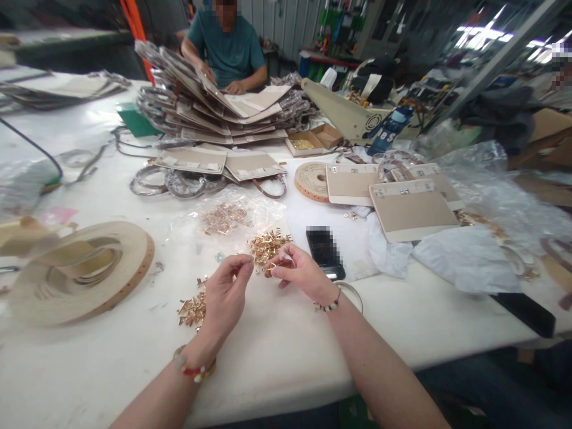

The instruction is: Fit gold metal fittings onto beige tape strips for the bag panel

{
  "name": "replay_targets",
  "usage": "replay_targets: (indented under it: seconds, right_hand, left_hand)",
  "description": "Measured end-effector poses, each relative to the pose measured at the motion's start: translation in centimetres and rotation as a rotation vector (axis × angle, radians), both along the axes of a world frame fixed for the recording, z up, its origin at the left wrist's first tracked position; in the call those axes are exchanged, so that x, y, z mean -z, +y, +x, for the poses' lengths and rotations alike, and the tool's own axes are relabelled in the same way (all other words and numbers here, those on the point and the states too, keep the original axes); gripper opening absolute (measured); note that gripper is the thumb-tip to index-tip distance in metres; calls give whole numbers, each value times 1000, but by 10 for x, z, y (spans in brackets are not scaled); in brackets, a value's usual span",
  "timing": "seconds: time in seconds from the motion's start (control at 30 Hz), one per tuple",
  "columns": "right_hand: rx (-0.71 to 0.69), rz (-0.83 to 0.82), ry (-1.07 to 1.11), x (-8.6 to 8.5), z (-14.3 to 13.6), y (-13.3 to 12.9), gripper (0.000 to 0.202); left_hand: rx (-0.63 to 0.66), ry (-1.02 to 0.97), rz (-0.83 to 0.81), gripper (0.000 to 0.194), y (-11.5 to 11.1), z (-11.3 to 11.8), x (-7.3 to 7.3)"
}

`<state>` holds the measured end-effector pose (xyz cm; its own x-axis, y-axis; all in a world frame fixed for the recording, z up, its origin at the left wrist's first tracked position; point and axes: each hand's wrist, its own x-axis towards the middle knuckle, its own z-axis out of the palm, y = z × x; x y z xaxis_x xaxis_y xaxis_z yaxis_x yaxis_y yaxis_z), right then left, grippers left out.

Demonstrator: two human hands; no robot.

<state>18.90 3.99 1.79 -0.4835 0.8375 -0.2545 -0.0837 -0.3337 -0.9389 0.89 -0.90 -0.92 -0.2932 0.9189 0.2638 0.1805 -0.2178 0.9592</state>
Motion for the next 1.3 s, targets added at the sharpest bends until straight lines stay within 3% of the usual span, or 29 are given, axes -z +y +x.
replay_targets:
  seconds: [0.17, 0.4, 0.73, 1.3]
  right_hand:
    - [31, 25, -100, 5, -1, 2, 46]
    - [39, 58, -121, 5, -1, 3, 45]
    - [9, 69, -102, 8, 1, 3, 45]
    - [11, 90, -93, 3, -1, 2, 47]
  left_hand:
    - [80, -66, -138, 17, 2, 1, -7]
    - [152, 4, -164, 17, 4, -1, -9]
    - [388, -68, -319, 31, 5, -6, -19]
    - [460, -235, -392, 36, 5, -7, -24]
